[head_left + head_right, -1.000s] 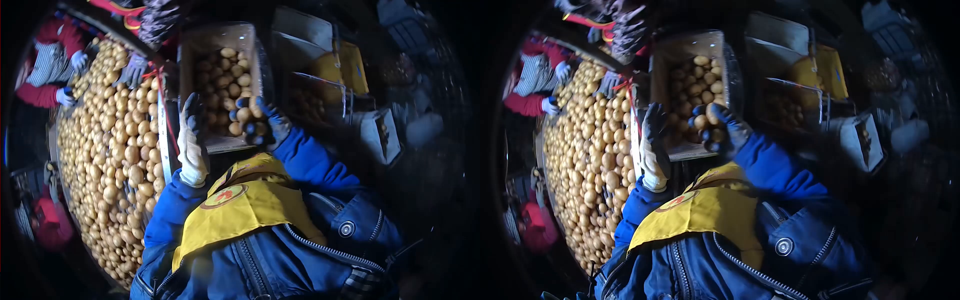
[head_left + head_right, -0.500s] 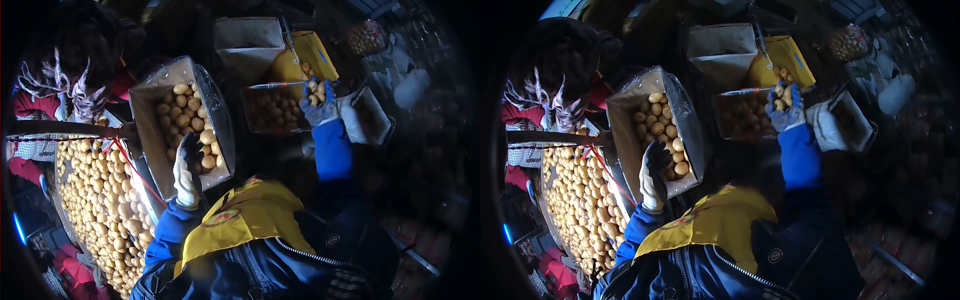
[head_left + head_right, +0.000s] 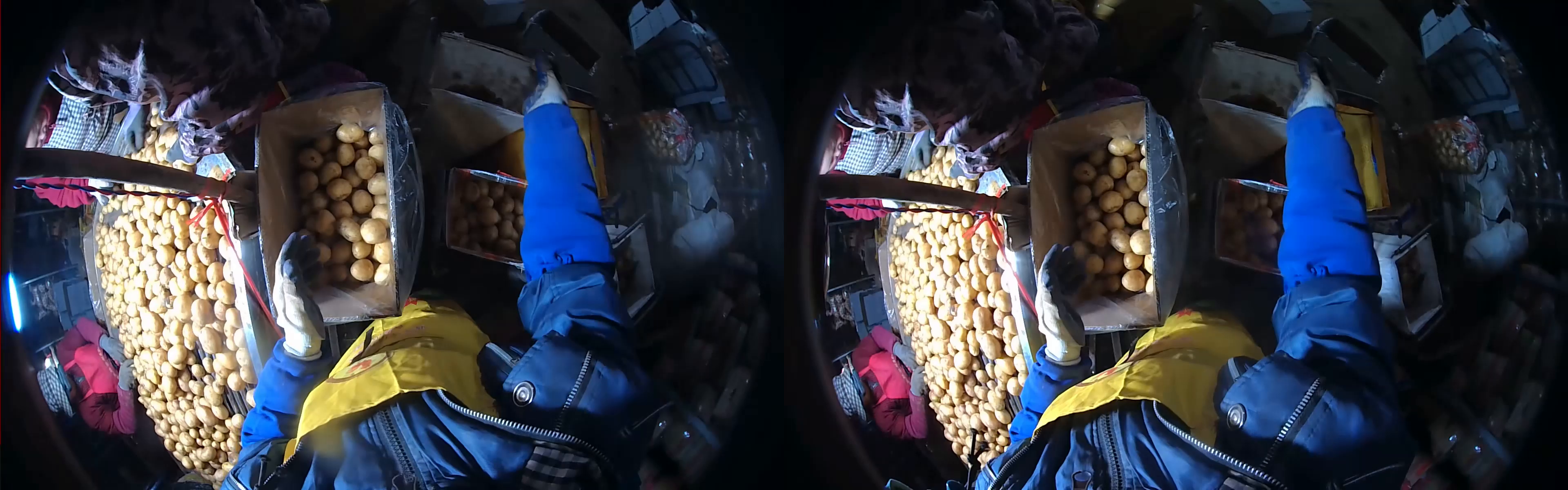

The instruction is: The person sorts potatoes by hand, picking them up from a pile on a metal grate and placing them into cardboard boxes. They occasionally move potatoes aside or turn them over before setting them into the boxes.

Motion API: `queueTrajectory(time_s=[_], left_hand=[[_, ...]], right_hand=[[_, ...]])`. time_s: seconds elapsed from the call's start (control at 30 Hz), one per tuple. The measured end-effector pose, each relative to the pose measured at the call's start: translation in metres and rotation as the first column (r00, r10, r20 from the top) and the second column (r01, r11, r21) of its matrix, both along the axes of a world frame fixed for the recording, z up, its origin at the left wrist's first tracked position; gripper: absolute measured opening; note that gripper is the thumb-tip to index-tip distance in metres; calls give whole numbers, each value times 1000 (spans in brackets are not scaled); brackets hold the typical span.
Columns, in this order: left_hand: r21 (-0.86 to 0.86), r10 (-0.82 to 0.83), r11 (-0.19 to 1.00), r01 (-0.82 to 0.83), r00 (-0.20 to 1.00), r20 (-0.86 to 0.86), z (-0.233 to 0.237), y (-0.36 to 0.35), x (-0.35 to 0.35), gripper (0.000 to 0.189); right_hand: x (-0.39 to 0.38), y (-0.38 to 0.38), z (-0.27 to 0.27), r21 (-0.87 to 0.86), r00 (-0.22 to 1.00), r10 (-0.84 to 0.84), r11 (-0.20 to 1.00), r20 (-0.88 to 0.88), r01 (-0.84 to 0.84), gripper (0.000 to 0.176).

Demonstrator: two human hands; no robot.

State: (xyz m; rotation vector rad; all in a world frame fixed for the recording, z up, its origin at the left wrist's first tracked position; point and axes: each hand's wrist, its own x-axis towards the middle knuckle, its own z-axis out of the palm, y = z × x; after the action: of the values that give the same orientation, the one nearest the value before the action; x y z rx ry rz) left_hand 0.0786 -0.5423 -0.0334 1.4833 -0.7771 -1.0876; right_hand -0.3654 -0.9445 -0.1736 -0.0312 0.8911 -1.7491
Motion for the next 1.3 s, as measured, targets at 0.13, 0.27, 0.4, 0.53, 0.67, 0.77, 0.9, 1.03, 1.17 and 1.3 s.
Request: queueTrajectory(time_s=[0.13,0.27,0.4,0.53,0.67,0.77,0.9,1.03,1.17,1.3], left_hand=[[18,18,1000,-16,994,-110,2,-6,-4,61],[6,-94,996,94,994,-54,-5,-12,-10,60],[8,-135,991,137,987,-82,-6,-14,-20,59],[-33,-243,970,242,970,-27,1,-10,-23,61],[-61,-252,967,248,965,-70,2,1,-18,58],[-51,-247,969,244,967,-62,-5,10,-10,59],[-67,-256,965,252,965,-53,-3,22,-2,60],[-15,-203,979,203,972,-115,-12,30,10,57],[24,-187,981,192,971,-147,-13,36,17,55],[-56,-275,961,270,957,-89,-17,40,27,53]], right_hand=[[45,109,20,-94,926,295,941,-234,-324,39],[71,245,42,266,791,477,877,-385,-399,37],[42,314,41,529,822,446,821,-354,-217,32],[-27,316,49,485,806,331,872,-490,-63,22],[-67,304,63,530,773,306,847,-556,46,32],[-70,326,44,561,731,360,827,-579,38,39],[-58,362,9,627,791,464,768,-398,-135,39],[-55,384,9,687,897,286,726,-338,28,30],[-172,418,5,414,959,-234,866,-161,281,34],[-268,440,-21,136,800,-311,950,514,283,35]])
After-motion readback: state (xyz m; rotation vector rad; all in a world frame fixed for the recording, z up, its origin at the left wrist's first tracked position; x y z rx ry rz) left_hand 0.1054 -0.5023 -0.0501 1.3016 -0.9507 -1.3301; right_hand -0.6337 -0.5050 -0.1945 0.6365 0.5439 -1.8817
